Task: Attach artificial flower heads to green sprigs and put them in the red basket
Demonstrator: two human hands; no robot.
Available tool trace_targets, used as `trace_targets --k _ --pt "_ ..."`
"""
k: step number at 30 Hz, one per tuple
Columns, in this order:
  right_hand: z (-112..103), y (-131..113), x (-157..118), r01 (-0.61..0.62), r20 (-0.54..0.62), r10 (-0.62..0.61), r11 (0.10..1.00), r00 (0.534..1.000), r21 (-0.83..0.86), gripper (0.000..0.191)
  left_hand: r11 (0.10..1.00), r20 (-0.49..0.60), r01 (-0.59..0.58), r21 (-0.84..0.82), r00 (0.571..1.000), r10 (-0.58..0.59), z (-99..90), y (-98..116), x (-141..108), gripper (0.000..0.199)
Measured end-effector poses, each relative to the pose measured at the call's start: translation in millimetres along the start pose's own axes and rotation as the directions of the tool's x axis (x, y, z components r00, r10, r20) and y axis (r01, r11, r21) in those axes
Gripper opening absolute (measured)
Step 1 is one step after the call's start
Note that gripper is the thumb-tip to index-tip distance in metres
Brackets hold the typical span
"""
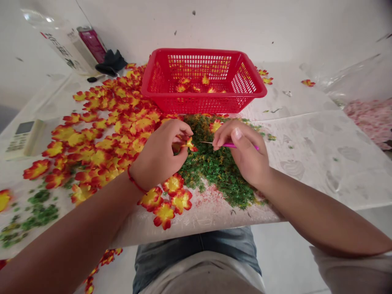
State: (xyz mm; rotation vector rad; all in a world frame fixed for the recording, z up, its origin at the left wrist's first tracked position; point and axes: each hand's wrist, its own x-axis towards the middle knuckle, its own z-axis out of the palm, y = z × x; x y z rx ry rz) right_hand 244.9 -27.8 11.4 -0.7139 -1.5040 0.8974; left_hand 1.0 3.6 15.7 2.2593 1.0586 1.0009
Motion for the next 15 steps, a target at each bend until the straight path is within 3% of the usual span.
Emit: trace_targets --k 8,15 --pt "1.4 0.1 -4.1 -0.007 0.054 0.003 0.997 0.999 0.078 0.024 0.892 0.011 0.209 -0.401 0.975 -0.223 6.7 5.1 -0.2 0.033" --pt "2.3 -0.3 -5.7 0.036 0.047 -0.040 0.995 0.998 0.090 0.019 0.899 0.012 0.195 -0.391 0.978 -0.207 5.0 -2.0 2.4 0.037"
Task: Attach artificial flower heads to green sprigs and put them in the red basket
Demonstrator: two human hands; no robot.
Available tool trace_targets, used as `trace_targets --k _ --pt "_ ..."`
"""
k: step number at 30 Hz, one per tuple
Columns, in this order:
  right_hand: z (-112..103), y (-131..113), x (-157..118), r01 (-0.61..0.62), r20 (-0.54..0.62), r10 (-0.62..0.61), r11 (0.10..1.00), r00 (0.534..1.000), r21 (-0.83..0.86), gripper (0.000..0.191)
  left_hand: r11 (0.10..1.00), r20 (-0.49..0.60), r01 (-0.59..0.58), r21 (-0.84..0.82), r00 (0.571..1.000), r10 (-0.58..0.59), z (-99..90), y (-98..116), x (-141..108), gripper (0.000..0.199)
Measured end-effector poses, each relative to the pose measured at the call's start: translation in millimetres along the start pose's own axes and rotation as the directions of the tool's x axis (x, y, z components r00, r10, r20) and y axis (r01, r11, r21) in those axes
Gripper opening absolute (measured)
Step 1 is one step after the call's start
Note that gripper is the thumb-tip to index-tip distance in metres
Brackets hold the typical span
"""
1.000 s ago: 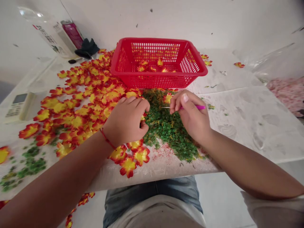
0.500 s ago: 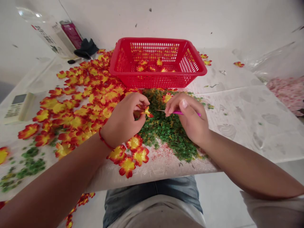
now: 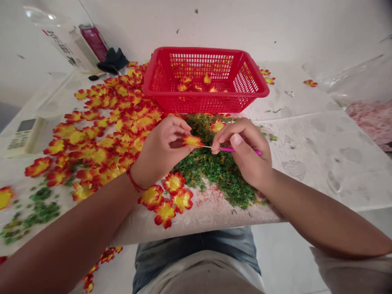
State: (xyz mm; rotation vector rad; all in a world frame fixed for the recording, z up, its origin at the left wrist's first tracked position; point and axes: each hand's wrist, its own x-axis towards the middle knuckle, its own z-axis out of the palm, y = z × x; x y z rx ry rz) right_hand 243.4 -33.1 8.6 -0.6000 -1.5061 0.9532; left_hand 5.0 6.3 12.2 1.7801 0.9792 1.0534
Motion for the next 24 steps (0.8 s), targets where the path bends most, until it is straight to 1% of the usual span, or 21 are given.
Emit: trace_targets --k 3,9,12,16,24 --pt "0.4 0.8 0.1 -0.012 -0.020 0.012 0.999 1.000 -0.044 0.020 0.999 0.010 0.029 -0.018 1.000 -0.029 0.8 3.4 0.1 0.037" --pt "1.3 1.0 0.0 -0.028 -0.019 0.027 0.998 0.999 -0.048 0.019 0.990 0.071 0.085 -0.110 0.994 -0.077 3.8 9.8 -2.3 0.037" --pt "2.2 -0.2 0.0 -0.039 -0.040 0.037 0.997 0.999 -0.068 0.020 0.989 0.061 0.091 -0.117 0.995 -0.084 3.8 8.0 -2.0 0.039" --pt "2.8 -1.0 0.9 -0.034 -0.065 0.030 0.998 0.997 -0.053 0.020 0.989 0.028 0.087 -0.116 0.996 -0.084 3.5 6.3 -0.9 0.040" --pt "1.8 0.4 2.1 -0.062 -0.046 0.060 0.997 0.997 -0.044 0.019 0.990 0.025 0.098 -0.100 0.995 -0.096 4.2 9.8 -2.6 0.040"
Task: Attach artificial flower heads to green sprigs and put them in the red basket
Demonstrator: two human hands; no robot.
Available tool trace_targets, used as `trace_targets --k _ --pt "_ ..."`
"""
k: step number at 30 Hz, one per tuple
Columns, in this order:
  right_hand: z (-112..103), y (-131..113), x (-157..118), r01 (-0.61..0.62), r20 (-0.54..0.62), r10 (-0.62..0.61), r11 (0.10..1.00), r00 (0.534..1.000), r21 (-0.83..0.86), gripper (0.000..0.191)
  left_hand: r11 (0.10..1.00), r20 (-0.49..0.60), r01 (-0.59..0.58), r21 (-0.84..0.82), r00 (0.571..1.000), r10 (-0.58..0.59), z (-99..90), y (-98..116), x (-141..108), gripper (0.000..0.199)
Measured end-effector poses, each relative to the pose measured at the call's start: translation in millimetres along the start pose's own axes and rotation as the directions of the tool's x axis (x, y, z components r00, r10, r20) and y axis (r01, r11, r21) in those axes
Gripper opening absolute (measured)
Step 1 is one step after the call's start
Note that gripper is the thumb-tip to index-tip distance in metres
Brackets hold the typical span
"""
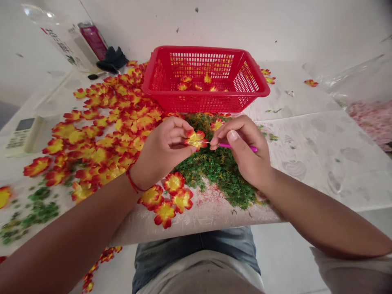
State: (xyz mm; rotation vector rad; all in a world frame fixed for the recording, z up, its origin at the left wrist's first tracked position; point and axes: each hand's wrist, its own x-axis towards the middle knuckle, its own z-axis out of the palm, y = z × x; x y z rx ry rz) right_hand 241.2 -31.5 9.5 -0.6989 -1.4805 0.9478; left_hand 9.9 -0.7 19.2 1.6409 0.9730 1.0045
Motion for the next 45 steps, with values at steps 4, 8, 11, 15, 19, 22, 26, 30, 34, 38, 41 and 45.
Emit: trace_targets --k 4,8,11,15,19,22,26,30,34,38,41,45 --pt "1 1 1 -0.004 -0.025 0.004 1.000 1.000 0.028 0.020 0.997 -0.040 0.008 -0.076 0.999 -0.012 0.4 2 -1 0.020" --pt "1 3 2 -0.023 -0.047 0.026 0.998 0.999 0.062 0.018 0.989 -0.070 0.001 -0.145 0.998 -0.011 -1.0 0 1 0.010" --pt "1 4 3 -0.024 -0.056 0.028 0.998 0.998 0.064 0.017 0.996 -0.047 -0.012 -0.084 0.999 0.008 -3.0 -3 2 0.021" --pt "2 2 3 0.002 -0.044 0.001 0.998 0.999 0.060 0.015 0.999 -0.005 -0.032 -0.030 0.999 0.032 -3.5 -1 1 0.033" --pt "5 0 1 0.004 0.008 -0.005 0.999 1.000 0.052 0.017 0.998 0.041 -0.033 -0.061 0.999 0.035 0.3 8 -2 0.027" --pt "7 1 -2 0.019 0.076 -0.022 0.999 0.997 0.033 0.014 0.997 0.064 -0.044 -0.058 0.997 0.048 3.3 12 -5 0.020" --pt "7 5 -5 0.046 0.069 -0.040 0.995 0.997 -0.085 0.018 0.996 0.075 -0.075 -0.041 0.994 0.078 5.3 15 -6 0.015" --pt "5 3 -7 0.054 0.118 -0.037 0.988 0.992 -0.145 0.023 0.992 0.093 -0.126 -0.015 0.988 0.127 7.0 16 -8 0.014" --pt "6 -2 -7 0.046 0.072 -0.035 0.986 0.997 -0.159 0.022 0.958 -0.019 -0.258 0.120 0.965 0.263 5.5 11 -9 0.016" --pt "6 0 -3 -0.019 -0.090 0.014 0.998 0.996 -0.052 0.020 0.782 -0.189 -0.324 0.533 0.855 0.482 -4.8 3 -4 0.018" --pt "4 3 1 -0.021 -0.159 0.021 1.000 0.987 -0.001 0.016 0.598 -0.092 -0.276 0.753 0.855 0.510 -12.2 -1 0 0.032" --pt "4 6 2 -0.029 -0.169 0.027 1.000 0.985 -0.008 0.016 0.519 0.017 -0.217 0.827 0.932 0.363 -11.7 -5 0 0.038"
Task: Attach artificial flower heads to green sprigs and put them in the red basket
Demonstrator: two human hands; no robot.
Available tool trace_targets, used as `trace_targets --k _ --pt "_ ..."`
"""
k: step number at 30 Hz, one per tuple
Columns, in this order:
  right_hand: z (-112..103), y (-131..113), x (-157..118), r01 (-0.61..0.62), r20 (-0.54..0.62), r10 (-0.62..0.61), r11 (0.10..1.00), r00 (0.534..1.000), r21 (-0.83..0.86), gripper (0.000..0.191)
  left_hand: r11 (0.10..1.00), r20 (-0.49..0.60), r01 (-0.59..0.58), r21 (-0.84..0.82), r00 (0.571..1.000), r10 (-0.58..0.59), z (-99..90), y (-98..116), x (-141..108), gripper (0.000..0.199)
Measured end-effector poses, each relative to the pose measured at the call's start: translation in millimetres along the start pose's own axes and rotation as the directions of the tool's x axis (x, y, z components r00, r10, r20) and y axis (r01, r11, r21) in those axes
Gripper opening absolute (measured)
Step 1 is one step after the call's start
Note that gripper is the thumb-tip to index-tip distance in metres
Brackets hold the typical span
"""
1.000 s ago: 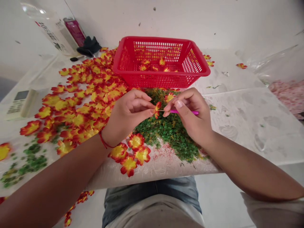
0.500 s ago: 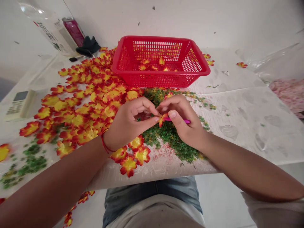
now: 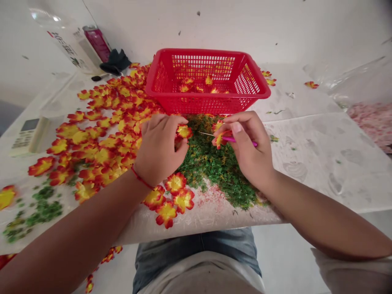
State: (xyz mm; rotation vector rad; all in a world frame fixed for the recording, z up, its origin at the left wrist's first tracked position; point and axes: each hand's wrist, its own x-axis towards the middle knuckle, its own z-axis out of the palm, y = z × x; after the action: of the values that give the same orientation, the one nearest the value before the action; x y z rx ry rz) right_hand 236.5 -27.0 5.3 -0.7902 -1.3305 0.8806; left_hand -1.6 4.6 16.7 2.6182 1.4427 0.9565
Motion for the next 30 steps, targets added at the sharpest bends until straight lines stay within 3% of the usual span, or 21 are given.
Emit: trace_targets --k 3,8,11,14,17,20,26,30 --pt "1 -1 -2 0.007 0.016 -0.006 1.000 1.000 -0.015 0.018 1.000 0.050 0.013 0.026 0.999 -0.014 5.6 -1 0 0.039" --pt "2 -4 -5 0.024 0.052 -0.021 0.998 0.998 -0.053 0.017 0.999 0.021 0.013 -0.032 1.000 -0.013 10.3 -11 4 0.033" --pt "2 -6 -5 0.040 0.072 -0.036 0.998 0.997 -0.054 0.015 0.998 -0.021 -0.032 -0.060 0.999 0.031 8.7 -15 5 0.028" --pt "2 -8 -6 0.056 0.093 -0.050 0.997 0.994 -0.058 0.013 0.978 -0.108 -0.024 -0.205 0.994 0.002 6.9 -10 4 0.026" --pt "1 -8 -7 0.091 0.120 -0.084 0.994 0.989 -0.056 0.010 0.867 -0.134 0.038 -0.497 0.984 -0.120 6.9 0 2 0.024" --pt "1 -8 -7 0.126 0.135 -0.119 0.991 0.984 -0.050 0.009 0.690 -0.019 0.137 -0.711 0.977 -0.213 6.7 9 1 0.029" --pt "0 -8 -6 0.137 0.096 -0.127 0.984 0.987 -0.112 0.011 0.515 0.160 0.304 -0.801 0.939 -0.306 2.6 12 5 0.035" --pt "0 -9 -6 0.126 0.077 -0.117 0.984 0.990 -0.127 0.013 0.499 0.187 0.344 -0.795 0.922 -0.338 1.8 9 5 0.031"
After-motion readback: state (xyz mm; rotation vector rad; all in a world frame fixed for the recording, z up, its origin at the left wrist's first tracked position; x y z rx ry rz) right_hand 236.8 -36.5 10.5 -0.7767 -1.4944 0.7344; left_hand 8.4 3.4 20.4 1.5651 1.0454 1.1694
